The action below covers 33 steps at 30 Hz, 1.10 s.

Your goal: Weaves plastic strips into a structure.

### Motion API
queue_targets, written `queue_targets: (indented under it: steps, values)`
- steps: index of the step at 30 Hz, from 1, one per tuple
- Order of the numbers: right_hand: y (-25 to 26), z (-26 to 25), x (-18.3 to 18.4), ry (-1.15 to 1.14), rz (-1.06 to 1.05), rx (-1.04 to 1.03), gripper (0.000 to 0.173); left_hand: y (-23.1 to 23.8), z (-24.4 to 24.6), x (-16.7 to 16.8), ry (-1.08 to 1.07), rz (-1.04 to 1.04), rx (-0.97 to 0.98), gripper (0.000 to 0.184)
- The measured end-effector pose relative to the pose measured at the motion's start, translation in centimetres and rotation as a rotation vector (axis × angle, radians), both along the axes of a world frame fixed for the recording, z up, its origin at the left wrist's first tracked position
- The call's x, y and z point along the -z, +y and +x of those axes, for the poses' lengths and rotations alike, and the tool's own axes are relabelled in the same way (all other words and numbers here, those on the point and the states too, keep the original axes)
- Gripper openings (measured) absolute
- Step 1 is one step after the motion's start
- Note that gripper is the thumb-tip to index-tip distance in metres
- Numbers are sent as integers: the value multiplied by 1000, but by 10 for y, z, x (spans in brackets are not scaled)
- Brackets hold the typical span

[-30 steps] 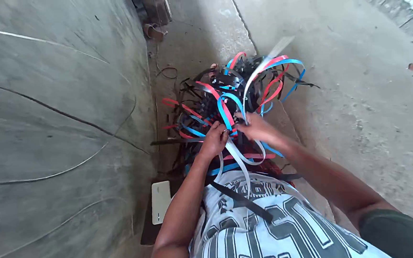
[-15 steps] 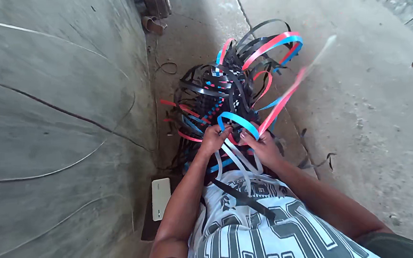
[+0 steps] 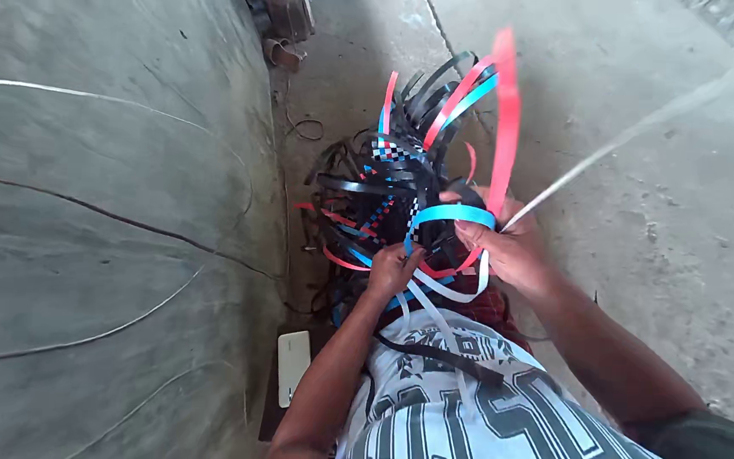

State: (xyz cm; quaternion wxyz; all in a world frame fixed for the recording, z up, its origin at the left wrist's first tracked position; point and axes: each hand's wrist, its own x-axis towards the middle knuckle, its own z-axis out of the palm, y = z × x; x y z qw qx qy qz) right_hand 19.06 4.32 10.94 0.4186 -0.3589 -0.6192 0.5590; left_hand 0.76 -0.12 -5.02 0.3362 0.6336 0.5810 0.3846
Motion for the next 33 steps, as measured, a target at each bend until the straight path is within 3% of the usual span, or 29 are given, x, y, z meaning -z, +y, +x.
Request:
queue_targets:
  steps: [2,5,7,11,15,18,23,26,28,31,33]
  values:
    - [15,0,9,-377,59,-28,44,8,-6,1,-75,-72,-103,25]
    - [34,-13,51,-852,-186,-206,37,15,-6,-7,-61,-87,-101,18]
    - [32,-14,72,-799,-223,-177,34,19,-2,-19,-1,-77,-5,15]
    - [13,-7,103,-309,59,155,31,27,-2,-44,45,-247,103,15]
    - [-3,0,118,-232,203,224,27,37,8,-59,-73,-450,-4,18]
    - [-8,7,124,-173,247,235,26,45,18,-76,-30,-510,37,24]
    - [-1,20,117,-258,362,309,26,70,44,-99,163,-464,174,28]
    - [3,36,96,-194,305,312,37,82,57,-98,48,-403,128,21]
    - [-2,48,86,-175,266,349,34,86,62,-91,-8,-365,138,21]
    - [-12,62,87,-346,227,465,33,81,65,-88,-31,-291,102,24]
    - [-20,66,92,-507,44,383,36,70,56,-81,-21,-316,64,28]
